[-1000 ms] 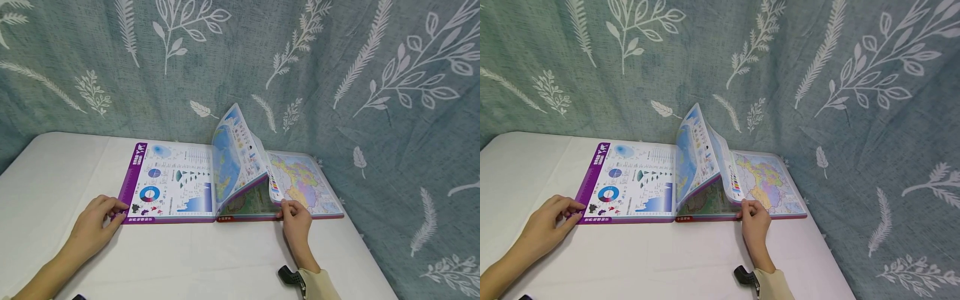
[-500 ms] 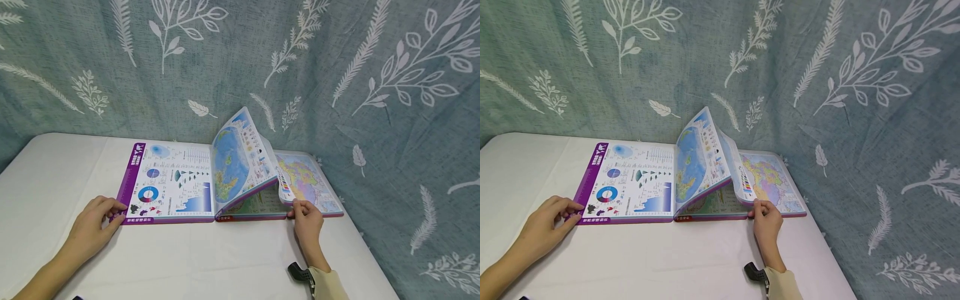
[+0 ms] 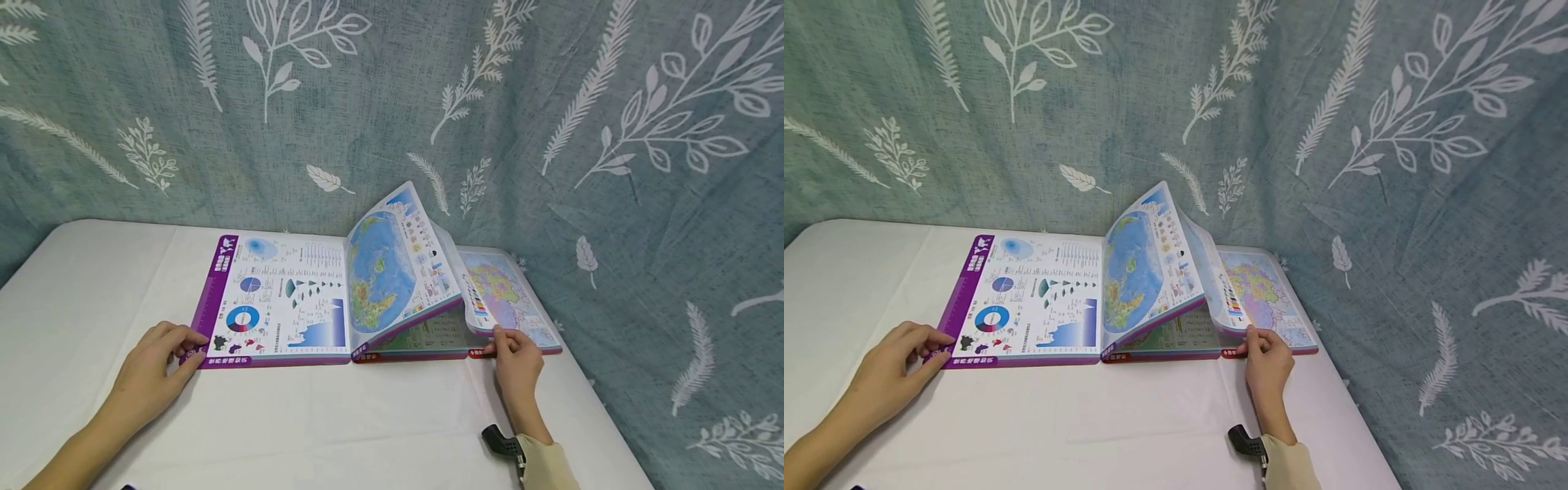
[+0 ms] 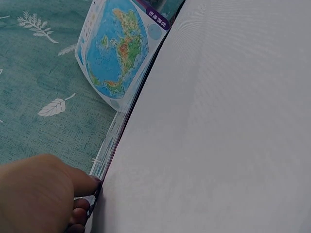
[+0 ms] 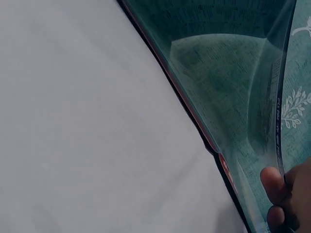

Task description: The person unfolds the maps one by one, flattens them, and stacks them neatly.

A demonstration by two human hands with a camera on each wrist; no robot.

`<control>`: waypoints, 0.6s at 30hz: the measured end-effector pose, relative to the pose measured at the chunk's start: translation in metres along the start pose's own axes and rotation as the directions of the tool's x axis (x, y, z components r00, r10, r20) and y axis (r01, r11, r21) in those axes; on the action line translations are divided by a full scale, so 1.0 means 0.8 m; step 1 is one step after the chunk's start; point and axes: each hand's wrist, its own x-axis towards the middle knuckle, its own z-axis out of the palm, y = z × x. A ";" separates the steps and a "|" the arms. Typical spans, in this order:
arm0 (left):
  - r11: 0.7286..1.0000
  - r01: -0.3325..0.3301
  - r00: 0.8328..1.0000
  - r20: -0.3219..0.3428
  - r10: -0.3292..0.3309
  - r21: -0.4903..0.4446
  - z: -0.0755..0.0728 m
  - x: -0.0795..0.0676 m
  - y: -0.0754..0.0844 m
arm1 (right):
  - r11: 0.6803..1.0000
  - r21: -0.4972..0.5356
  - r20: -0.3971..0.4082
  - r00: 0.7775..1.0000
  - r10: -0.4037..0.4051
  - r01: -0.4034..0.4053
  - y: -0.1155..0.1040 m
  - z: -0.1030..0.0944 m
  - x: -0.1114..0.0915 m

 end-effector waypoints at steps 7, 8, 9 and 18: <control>1.000 -0.004 1.000 -0.005 0.004 0.000 0.000 0.000 0.000 | 0.999 -0.019 -0.032 0.999 0.036 -0.037 0.011 -0.008 0.009; 1.000 -0.005 1.000 -0.006 0.005 0.000 0.000 0.000 0.000 | 0.999 -0.027 -0.037 0.998 0.040 -0.041 0.013 -0.008 0.010; 1.000 -0.006 1.000 -0.007 0.006 0.000 0.000 0.000 0.000 | 0.998 -0.038 -0.043 0.998 0.042 -0.043 0.015 -0.009 0.011; 1.000 -0.003 1.000 -0.002 0.003 -0.003 0.000 -0.001 -0.001 | 0.996 -0.068 -0.078 0.995 0.056 -0.062 0.025 -0.019 0.020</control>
